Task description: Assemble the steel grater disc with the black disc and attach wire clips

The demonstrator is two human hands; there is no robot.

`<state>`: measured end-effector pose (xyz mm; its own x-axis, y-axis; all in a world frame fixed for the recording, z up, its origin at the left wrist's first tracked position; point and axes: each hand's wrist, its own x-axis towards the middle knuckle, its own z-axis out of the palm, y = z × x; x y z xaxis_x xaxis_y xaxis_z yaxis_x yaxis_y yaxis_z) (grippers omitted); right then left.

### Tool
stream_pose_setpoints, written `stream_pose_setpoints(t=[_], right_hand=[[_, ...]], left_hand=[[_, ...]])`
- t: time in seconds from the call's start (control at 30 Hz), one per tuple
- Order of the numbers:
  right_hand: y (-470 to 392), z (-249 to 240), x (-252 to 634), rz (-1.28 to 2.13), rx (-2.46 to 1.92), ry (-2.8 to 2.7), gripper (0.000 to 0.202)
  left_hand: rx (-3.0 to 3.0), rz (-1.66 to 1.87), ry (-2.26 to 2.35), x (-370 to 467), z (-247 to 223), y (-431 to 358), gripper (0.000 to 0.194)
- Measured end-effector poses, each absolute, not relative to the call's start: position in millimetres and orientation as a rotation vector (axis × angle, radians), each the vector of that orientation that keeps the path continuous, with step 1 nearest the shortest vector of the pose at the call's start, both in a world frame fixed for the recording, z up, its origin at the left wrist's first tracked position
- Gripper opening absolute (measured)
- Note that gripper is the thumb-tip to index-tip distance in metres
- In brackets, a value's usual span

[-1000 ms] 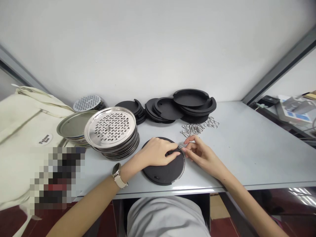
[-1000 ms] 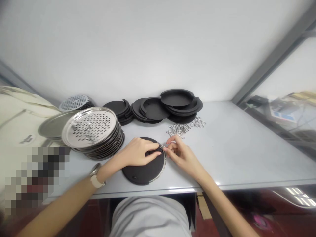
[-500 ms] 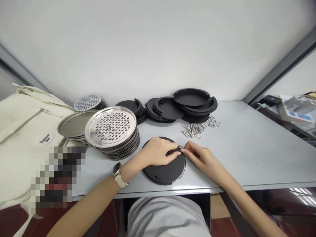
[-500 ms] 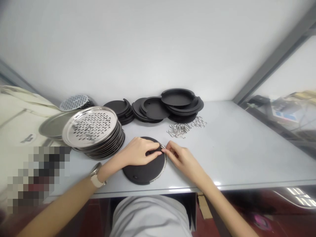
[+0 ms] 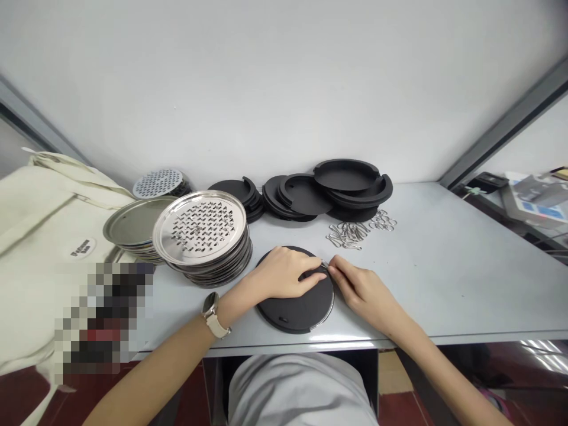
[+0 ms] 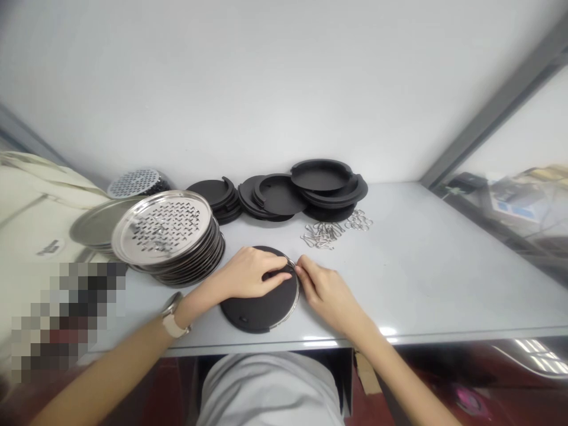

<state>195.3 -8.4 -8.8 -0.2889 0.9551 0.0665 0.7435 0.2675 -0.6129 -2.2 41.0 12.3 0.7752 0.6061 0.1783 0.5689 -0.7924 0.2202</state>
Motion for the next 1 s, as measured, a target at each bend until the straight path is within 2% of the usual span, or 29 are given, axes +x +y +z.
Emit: stream_pose_setpoints(t=[0.67, 1.0], right_hand=[[-2, 0, 199, 0.665, -1.509, -2.224, 0.031], [3, -5, 203, 0.567, -1.497, -2.371, 0.026]], left_hand=[[2.78, 0.353, 0.948, -2, 13, 41, 0.027], [2.798, 0.353, 0.948, -2, 12, 41, 0.027]])
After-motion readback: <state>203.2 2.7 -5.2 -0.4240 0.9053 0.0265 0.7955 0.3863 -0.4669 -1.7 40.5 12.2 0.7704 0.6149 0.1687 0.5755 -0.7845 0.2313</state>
